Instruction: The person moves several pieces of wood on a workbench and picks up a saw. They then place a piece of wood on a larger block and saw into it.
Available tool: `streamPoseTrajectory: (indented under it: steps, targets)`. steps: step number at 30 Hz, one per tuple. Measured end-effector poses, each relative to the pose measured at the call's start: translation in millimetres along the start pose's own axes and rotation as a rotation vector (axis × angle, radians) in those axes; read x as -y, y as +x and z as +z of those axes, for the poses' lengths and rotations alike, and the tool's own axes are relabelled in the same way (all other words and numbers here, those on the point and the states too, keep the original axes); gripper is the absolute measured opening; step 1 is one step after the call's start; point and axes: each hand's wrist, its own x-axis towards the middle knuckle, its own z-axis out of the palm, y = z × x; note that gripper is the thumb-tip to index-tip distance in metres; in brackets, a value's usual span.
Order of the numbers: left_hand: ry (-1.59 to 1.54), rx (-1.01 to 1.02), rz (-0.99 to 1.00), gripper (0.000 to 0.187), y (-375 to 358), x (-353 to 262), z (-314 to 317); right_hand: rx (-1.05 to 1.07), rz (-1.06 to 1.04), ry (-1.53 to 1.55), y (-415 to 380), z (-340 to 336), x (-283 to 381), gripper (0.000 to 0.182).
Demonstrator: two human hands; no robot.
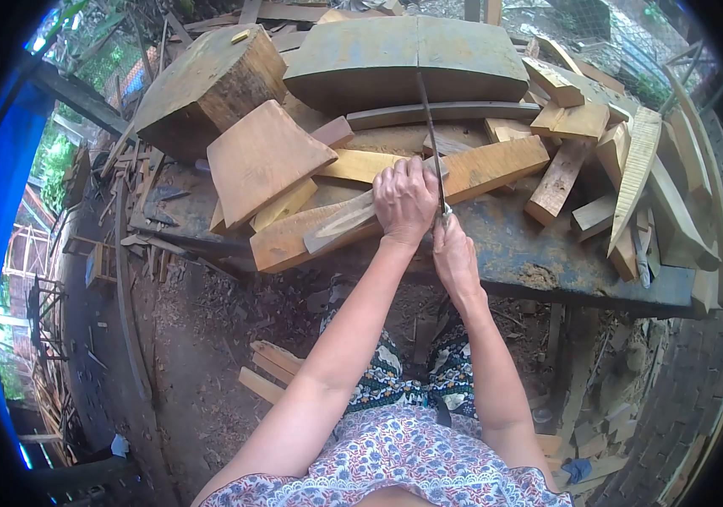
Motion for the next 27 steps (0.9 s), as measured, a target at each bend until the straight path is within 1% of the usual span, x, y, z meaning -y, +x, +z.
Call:
streamPoseTrajectory:
  steps: [1, 3, 4, 6, 8, 12, 16, 19, 21, 24, 27]
  targets:
    - [-0.005, -0.005, -0.001, 0.014, 0.0, 0.1, 0.6, -0.002, 0.0, -0.002, 0.8, -4.5, 1.7, 0.029]
    - [-0.016, -0.006, -0.003, 0.013, -2.1, -1.8, 1.4, 0.104, 0.019, -0.06, -1.1, -18.0, 10.0, 0.029]
    - [-0.011, -0.013, -0.001, 0.013, -2.1, -2.0, 1.1, 0.101, 0.018, -0.061, -1.3, -21.1, 10.2, 0.029]
    - [-0.001, -0.033, 0.0, 0.014, -1.1, -1.0, 0.6, 0.124, 0.02, -0.176, 0.0, -26.2, 11.8, 0.03]
    - [0.016, 0.01, -0.006, 0.015, -1.3, -1.2, -0.7, 0.128, 0.016, -0.19, -0.5, -28.6, 15.3, 0.03]
    - [0.008, 0.027, -0.01, 0.016, -2.4, -1.1, 0.7, 0.164, -0.008, -0.232, 6.8, -37.0, 21.8, 0.03]
    - [-0.006, 0.009, 0.0, 0.016, -1.8, -1.1, -0.4, 0.132, -0.044, -0.249, 11.8, -34.3, 20.8, 0.029]
    - [0.004, 0.003, -0.01, 0.017, -1.2, -0.9, -0.8, 0.133, -0.044, -0.23, 0.9, -36.7, 19.2, 0.029]
    - [0.0, 0.006, -0.02, 0.018, -0.7, -2.0, 0.5, 0.181, 0.054, -0.257, -13.7, -44.3, 21.5, 0.029]
    - [0.001, 0.038, -0.023, 0.019, -2.6, -1.7, 0.8, 0.17, 0.019, -0.249, -18.0, -49.7, 15.5, 0.028]
    - [-0.001, 0.053, -0.027, 0.02, -3.0, -1.8, 2.8, 0.176, -0.026, -0.234, -0.7, -47.9, 15.3, 0.029]
